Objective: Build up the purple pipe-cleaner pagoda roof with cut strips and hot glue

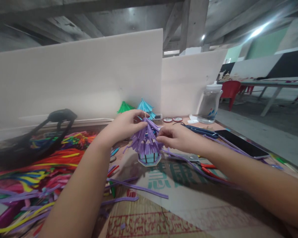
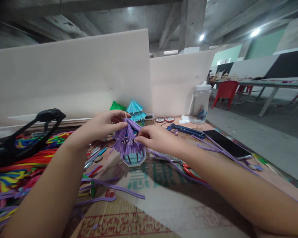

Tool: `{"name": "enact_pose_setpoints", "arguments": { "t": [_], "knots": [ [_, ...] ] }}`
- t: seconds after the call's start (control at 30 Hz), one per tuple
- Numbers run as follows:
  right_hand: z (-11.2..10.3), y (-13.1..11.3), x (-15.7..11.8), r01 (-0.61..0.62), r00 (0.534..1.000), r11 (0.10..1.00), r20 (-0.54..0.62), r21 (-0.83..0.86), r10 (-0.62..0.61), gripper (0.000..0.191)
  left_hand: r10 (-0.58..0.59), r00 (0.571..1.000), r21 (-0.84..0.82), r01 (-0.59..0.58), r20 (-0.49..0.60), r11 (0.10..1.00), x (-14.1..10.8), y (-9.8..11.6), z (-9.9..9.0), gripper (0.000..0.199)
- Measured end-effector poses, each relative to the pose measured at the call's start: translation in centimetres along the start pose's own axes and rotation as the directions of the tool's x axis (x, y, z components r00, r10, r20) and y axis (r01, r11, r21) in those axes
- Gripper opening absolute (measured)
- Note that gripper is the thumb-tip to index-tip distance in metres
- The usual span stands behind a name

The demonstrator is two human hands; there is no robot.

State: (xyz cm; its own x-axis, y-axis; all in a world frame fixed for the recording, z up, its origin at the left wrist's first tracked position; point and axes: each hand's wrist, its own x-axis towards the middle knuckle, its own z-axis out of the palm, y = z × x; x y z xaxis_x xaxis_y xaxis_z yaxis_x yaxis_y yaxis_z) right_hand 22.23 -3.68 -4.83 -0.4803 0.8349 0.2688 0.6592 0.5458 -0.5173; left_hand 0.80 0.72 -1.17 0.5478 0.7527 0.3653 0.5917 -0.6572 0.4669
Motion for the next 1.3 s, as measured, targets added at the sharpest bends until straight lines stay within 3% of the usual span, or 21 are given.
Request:
{"name": "enact_pose_setpoints", "arguments": {
  "t": [0.2,0.4,0.5,0.6,0.7,0.87,1.07,1.3],
  "knots": [
    [0.0,0.1,0.0,-0.011,1.000,1.000,-0.014,-0.027,0.011,0.019,0.001,0.999,0.072,0.002,-0.041,0.997,0.0,0.2,0.2,0.032],
    [-0.2,0.4,0.0,-0.011,1.000,1.000,-0.027,0.006,0.011,0.024,0.020,0.999,-0.059,-0.019,0.025,0.998,-0.2,-0.3,-0.5,0.039],
    [-0.4,0.4,-0.1,-0.013,0.999,1.000,-0.037,-0.010,0.012,0.026,0.011,0.989,-0.109,-0.027,-0.146,0.994,0.1,-0.7,-0.8,0.045],
    [-0.9,0.4,-0.2,-0.012,0.999,1.000,-0.047,-0.026,0.011,0.029,-0.033,0.935,-0.142,-0.019,-0.353,0.990,0.3,-1.0,-1.1,0.045],
    [-1.7,0.3,-0.4,-0.017,0.997,1.000,-0.079,-0.017,0.016,0.034,-0.069,0.887,-0.099,0.026,-0.458,0.995,0.2,-0.9,-1.5,0.037],
    [-3.4,0.2,-0.8,-0.055,0.991,0.998,-0.124,0.027,0.058,0.032,-0.079,0.895,-0.054,0.062,-0.439,0.997,-0.4,0.2,-1.9,0.032],
    [-4.4,0.9,-1.0,-0.048,0.981,0.998,-0.185,0.044,0.055,0.034,-0.131,0.908,-0.125,0.088,-0.397,0.988,-0.7,1.4,-1.6,0.024],
    [-4.2,0.5,-1.1,-0.051,0.984,0.998,-0.174,-0.036,0.044,0.033,-0.104,0.890,-0.195,0.017,-0.444,0.981,-0.6,0.4,-1.6,0.020]
  ]
}}
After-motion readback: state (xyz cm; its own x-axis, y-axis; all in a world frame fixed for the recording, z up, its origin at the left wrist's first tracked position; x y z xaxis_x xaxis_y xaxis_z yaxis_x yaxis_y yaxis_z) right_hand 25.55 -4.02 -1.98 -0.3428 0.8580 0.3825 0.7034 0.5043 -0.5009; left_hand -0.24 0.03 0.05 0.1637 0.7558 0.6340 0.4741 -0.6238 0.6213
